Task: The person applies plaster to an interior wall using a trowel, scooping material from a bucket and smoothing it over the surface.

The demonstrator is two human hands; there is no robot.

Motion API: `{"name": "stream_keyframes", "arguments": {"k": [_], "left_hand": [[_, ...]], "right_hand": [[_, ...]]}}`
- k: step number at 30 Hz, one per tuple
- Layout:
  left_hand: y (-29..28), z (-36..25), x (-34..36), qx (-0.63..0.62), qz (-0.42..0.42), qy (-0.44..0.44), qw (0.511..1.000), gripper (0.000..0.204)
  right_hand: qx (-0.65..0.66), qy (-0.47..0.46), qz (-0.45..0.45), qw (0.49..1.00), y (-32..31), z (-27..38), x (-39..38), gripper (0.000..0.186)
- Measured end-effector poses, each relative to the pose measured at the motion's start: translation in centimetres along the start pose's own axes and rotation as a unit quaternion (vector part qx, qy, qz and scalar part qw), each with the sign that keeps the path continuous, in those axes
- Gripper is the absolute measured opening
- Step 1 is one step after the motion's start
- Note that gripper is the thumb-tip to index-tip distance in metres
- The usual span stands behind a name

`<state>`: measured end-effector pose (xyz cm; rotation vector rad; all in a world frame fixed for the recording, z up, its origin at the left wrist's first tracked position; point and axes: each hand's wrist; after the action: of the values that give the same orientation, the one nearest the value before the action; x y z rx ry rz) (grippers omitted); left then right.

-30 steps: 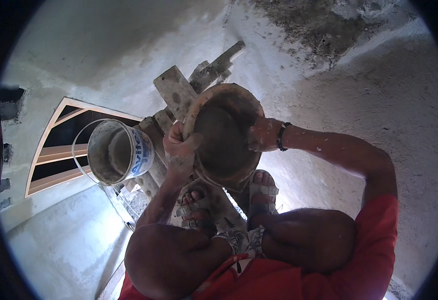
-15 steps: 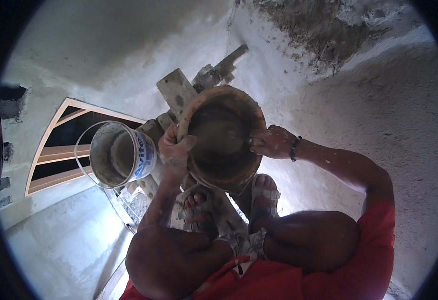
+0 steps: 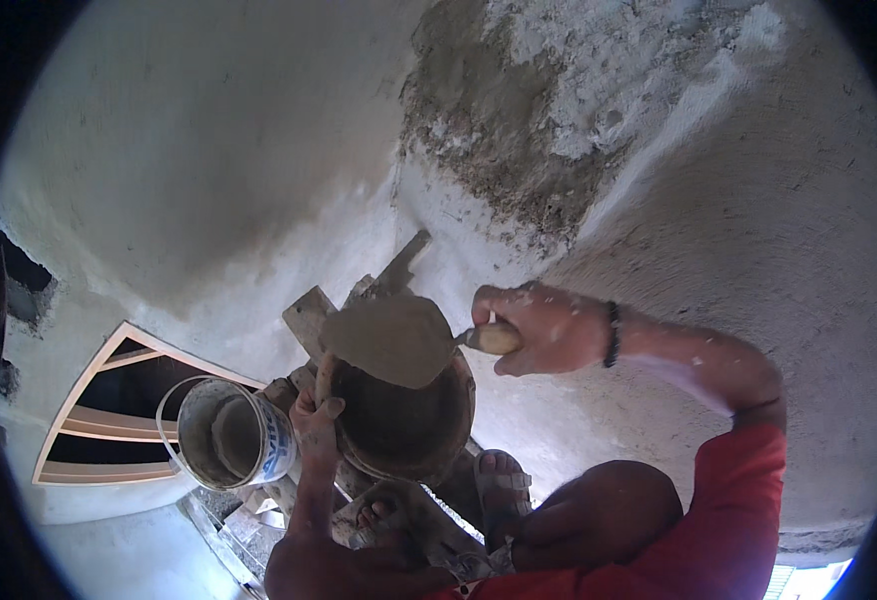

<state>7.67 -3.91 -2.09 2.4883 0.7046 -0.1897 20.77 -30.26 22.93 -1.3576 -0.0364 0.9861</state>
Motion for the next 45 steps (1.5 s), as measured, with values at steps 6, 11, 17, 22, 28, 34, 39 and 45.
{"name": "stream_keyframes", "arguments": {"k": [6,11,17,22,28,34,39,45], "left_hand": [[-0.3,-0.4,-0.3,-0.019,0.0,0.009,1.0,0.013],[0.8,-1.0,-1.0,0.007,0.024,-0.002,1.0,0.011],[1.5,-1.4,-0.8,0.072,0.022,0.01,0.997,0.006],[2.8,-2.8,-1.3,0.181,0.014,0.014,0.983,0.021],[2.1,-0.2,-1.3,0.152,0.04,0.006,0.988,0.014],[3.8,-0.2,-2.3,0.223,0.024,0.028,0.974,0.022],[5.7,0.2,-3.7,0.233,0.031,0.03,0.972,0.025],[4.6,0.8,-3.1,0.208,0.039,0.028,0.977,0.026]], "right_hand": [[0.173,-0.151,-0.082,0.97,-4.3,-1.2,-3.4,0.053],[0.294,-0.006,-0.208,0.933,-6.2,-12.8,-5.1,0.054],[0.007,0.094,-0.46,0.883,-12.6,-11.8,-12.6,0.049],[0.098,0.028,-0.16,0.982,-3.5,-9.0,-5.9,0.042],[-0.42,-0.016,-0.025,0.907,9.4,-2.7,1.9,0.037],[-0.352,-0.003,-0.038,0.935,15.6,-3.4,6.9,0.029],[-0.251,-0.121,0.091,0.956,18.1,-6.2,8.0,0.025],[-0.074,-0.153,0.071,0.983,22.1,-7.0,7.9,0.029]]}}
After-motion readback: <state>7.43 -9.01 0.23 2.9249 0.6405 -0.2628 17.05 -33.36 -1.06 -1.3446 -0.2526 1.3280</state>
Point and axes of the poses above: each hand's wrist, its own x-axis towards the middle knuckle, its own y-axis out of the palm, z = x × y, and after that the axes turned 10 degrees about -x, right-handed
